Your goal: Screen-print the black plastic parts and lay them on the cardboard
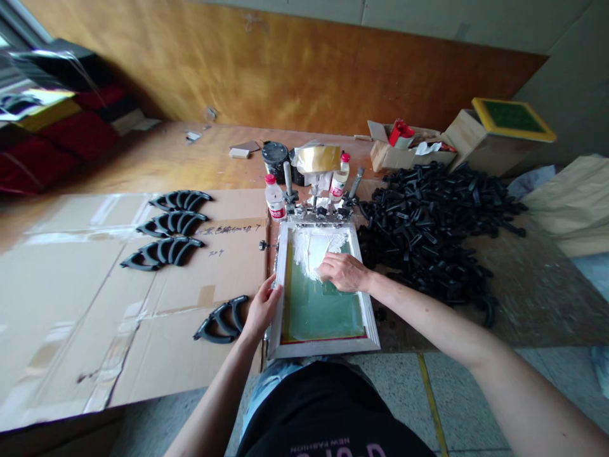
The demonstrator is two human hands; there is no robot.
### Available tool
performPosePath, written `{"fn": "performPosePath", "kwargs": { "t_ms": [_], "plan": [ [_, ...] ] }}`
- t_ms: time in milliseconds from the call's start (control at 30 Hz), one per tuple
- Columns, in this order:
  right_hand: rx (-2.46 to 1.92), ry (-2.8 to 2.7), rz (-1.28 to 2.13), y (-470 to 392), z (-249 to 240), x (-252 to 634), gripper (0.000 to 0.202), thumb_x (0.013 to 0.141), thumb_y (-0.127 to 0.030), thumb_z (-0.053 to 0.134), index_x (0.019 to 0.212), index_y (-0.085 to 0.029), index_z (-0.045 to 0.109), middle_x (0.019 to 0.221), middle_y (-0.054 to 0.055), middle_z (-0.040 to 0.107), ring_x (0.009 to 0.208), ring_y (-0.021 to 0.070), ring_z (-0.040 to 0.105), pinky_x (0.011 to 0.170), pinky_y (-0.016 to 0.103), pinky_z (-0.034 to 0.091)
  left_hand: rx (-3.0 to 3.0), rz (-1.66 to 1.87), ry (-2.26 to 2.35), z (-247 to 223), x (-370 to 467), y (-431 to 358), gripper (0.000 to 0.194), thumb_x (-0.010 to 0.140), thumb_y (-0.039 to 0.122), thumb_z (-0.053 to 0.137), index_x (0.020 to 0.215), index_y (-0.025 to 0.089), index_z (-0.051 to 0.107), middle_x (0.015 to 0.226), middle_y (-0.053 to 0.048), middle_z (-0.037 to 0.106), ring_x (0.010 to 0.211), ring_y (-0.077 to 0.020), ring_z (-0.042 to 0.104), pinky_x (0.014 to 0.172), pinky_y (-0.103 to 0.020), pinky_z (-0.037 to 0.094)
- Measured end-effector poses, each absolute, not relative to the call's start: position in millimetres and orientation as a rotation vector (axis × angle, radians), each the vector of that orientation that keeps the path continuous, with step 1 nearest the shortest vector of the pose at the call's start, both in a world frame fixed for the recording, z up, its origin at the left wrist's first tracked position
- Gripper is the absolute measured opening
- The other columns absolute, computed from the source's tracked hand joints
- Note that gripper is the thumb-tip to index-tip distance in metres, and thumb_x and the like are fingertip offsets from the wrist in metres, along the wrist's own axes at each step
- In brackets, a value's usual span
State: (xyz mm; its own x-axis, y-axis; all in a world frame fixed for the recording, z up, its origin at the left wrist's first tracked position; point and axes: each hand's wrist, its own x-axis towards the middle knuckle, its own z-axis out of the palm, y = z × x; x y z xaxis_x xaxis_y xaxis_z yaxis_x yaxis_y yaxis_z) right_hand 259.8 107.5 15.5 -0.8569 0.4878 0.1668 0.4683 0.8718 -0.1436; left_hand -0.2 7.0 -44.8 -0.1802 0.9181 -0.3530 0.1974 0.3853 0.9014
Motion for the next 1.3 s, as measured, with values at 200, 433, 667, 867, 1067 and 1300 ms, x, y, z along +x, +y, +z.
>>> {"fn": "performPosePath", "kwargs": {
  "t_ms": [200, 433, 667, 867, 1067, 1300],
  "plan": [
    [-0.866, -2.669, 0.097, 113.0, 0.7, 261.0, 0.014, 0.087, -0.008, 0.053, 0.09, -0.016, 0.063, 0.089, 0.008, 0.063, 0.093, 0.0225, 0.054, 0.079, 0.033, 0.045, 0.993, 0.886, 1.625, -39.6, -0.9, 6.9, 0.077, 0.076, 0.064, 0.063, 0.138, 0.018, 0.056, 0.093, -0.007, 0.075, 0.079, -0.0229, 0.069, 0.072, -0.033, 0.054],
    [-0.881, -2.592, 0.204, 112.9, 2.2, 262.1, 0.014, 0.089, -0.021, 0.064, 0.103, -0.019, 0.066, 0.092, 0.006, 0.066, 0.092, 0.0207, 0.058, 0.081, 0.031, 0.048, 0.961, 0.868, 1.604, -23.5, -0.7, 6.2, 0.08, 0.075, 0.063, 0.065, 0.139, 0.018, 0.054, 0.086, -0.006, 0.075, 0.073, -0.0219, 0.068, 0.064, -0.03, 0.052],
    [-1.408, -2.217, 0.178, 206.0, 54.8, 271.8, 0.059, 0.085, -0.029, 0.071, 0.141, -0.028, 0.051, 0.103, 0.005, 0.067, 0.087, 0.0195, 0.062, 0.083, 0.031, 0.048, 0.978, 0.969, 1.508, 36.8, -5.6, 14.1, 0.072, 0.081, 0.07, 0.055, 0.132, 0.02, 0.061, 0.081, -0.001, 0.071, 0.063, -0.0153, 0.06, 0.054, -0.024, 0.044],
    [-1.825, -1.701, 0.314, 199.9, 24.1, 354.0, 0.023, 0.09, -0.024, 0.054, 0.106, -0.018, 0.069, 0.084, 0.004, 0.07, 0.078, 0.0202, 0.064, 0.077, 0.031, 0.048, 0.913, 1.409, 1.221, 83.3, 8.6, 62.6, 0.062, 0.082, 0.068, 0.054, 0.12, 0.02, 0.065, 0.103, -0.007, 0.072, 0.089, -0.0209, 0.068, 0.074, -0.03, 0.055],
    [-1.591, -2.202, 0.566, 130.5, -41.1, 312.3, 0.029, 0.081, -0.031, 0.074, 0.107, -0.022, 0.068, 0.1, 0.006, 0.069, 0.094, 0.0211, 0.062, 0.085, 0.033, 0.046, 0.749, 1.477, 1.201, 79.7, 28.5, 76.4, 0.06, 0.087, 0.06, 0.054, 0.131, 0.019, 0.054, 0.107, -0.011, 0.073, 0.099, -0.0237, 0.069, 0.077, -0.036, 0.058],
    [-1.235, -2.412, 0.246, 61.2, -28.7, 241.3, 0.014, 0.09, -0.033, 0.066, 0.094, -0.02, 0.07, 0.09, 0.007, 0.064, 0.096, 0.0221, 0.054, 0.087, 0.035, 0.043, 0.353, 0.866, 1.212, -2.8, 67.1, -2.0, 0.042, 0.092, 0.049, 0.054, 0.118, 0.016, 0.06, 0.117, -0.017, 0.071, 0.098, -0.0266, 0.071, 0.073, -0.037, 0.06]
  ]
}}
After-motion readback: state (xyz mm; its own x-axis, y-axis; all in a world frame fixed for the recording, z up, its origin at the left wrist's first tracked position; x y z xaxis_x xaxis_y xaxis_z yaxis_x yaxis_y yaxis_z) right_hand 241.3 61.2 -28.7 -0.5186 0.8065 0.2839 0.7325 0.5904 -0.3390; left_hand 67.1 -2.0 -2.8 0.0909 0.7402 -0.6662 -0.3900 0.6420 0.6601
